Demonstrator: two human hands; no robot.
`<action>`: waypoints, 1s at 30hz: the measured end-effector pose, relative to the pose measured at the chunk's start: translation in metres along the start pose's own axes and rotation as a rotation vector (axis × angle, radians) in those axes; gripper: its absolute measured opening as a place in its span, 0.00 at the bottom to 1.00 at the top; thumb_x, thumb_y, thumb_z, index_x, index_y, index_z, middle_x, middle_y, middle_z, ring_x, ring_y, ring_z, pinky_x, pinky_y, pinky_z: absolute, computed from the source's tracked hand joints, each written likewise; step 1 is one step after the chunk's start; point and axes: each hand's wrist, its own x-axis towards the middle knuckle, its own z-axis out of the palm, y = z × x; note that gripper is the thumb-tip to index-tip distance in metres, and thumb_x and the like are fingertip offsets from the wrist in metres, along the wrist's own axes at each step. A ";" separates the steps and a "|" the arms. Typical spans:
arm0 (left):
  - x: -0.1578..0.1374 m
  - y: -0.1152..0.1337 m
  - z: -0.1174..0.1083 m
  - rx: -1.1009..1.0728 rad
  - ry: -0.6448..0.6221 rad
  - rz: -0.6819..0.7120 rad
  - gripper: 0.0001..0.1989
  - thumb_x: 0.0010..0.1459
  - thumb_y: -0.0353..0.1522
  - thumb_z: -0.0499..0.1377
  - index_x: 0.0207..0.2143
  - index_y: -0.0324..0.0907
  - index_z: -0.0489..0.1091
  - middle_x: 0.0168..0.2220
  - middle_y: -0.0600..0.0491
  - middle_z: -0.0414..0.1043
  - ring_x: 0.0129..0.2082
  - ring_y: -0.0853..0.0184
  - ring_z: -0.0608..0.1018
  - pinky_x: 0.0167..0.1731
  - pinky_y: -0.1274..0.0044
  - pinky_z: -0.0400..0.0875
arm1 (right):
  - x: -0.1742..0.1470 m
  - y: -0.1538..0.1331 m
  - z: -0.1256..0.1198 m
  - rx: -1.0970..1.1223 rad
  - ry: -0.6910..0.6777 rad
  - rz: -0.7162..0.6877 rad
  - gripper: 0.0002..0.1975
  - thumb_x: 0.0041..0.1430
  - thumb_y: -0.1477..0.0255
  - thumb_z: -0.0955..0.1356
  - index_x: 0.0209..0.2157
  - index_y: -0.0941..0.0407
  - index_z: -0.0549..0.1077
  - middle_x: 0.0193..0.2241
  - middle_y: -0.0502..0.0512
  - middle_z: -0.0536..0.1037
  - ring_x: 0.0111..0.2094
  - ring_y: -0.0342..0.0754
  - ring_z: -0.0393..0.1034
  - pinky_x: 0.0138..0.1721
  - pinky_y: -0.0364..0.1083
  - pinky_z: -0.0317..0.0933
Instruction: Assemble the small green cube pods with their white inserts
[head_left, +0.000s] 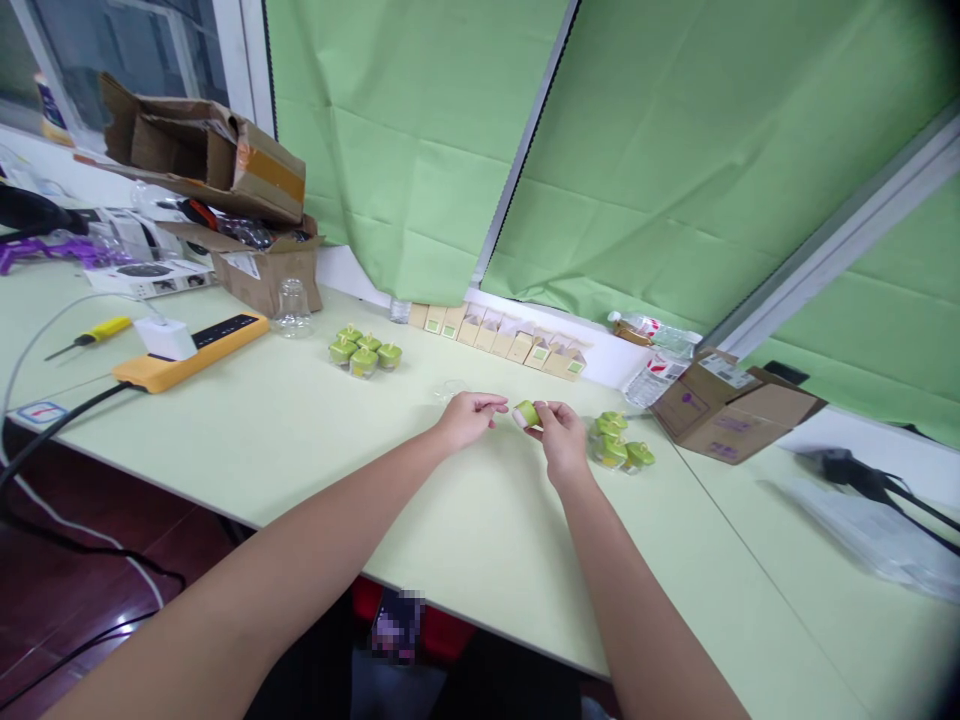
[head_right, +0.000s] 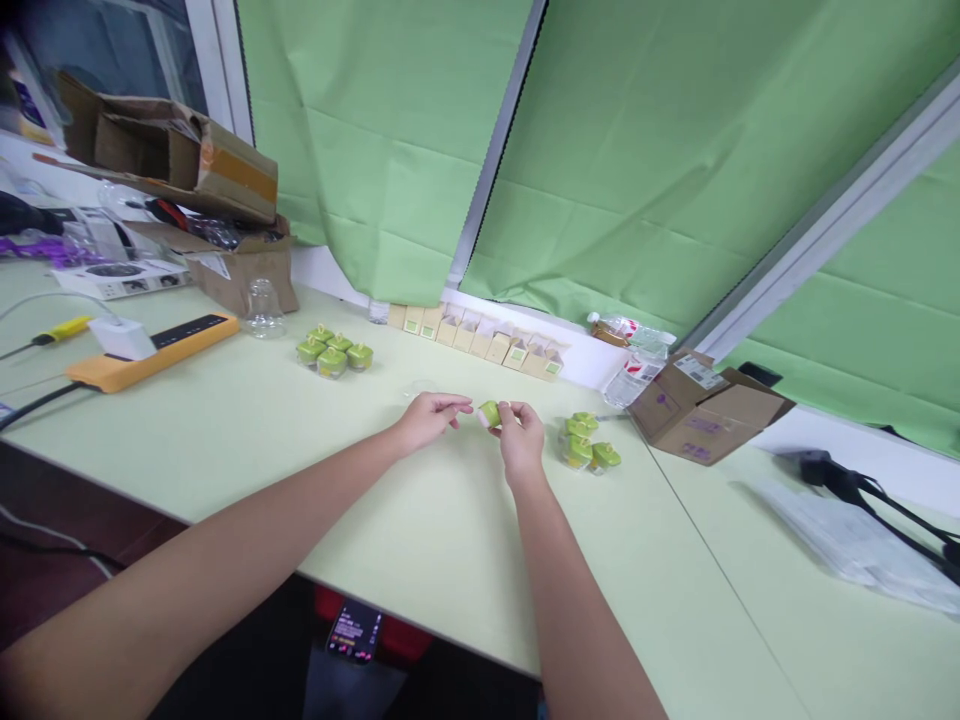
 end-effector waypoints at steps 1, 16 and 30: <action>0.001 -0.001 0.000 -0.018 0.004 -0.008 0.16 0.60 0.31 0.56 0.49 0.39 0.76 0.47 0.46 0.79 0.28 0.71 0.75 0.30 0.78 0.68 | 0.000 0.000 0.000 -0.005 -0.002 0.000 0.15 0.46 0.58 0.73 0.29 0.55 0.72 0.30 0.51 0.75 0.34 0.47 0.72 0.33 0.47 0.74; 0.003 -0.006 0.001 0.021 -0.056 -0.039 0.20 0.60 0.28 0.53 0.52 0.40 0.74 0.49 0.46 0.78 0.30 0.68 0.78 0.26 0.78 0.66 | -0.002 0.001 0.002 -0.001 -0.067 0.013 0.17 0.45 0.57 0.74 0.28 0.55 0.72 0.28 0.51 0.75 0.31 0.47 0.72 0.32 0.48 0.74; 0.003 -0.010 0.000 0.069 -0.038 0.013 0.19 0.61 0.28 0.53 0.52 0.40 0.74 0.51 0.46 0.76 0.32 0.68 0.79 0.27 0.79 0.68 | -0.003 0.000 0.002 -0.044 -0.064 0.008 0.16 0.45 0.58 0.74 0.28 0.56 0.73 0.30 0.51 0.74 0.32 0.47 0.70 0.31 0.46 0.73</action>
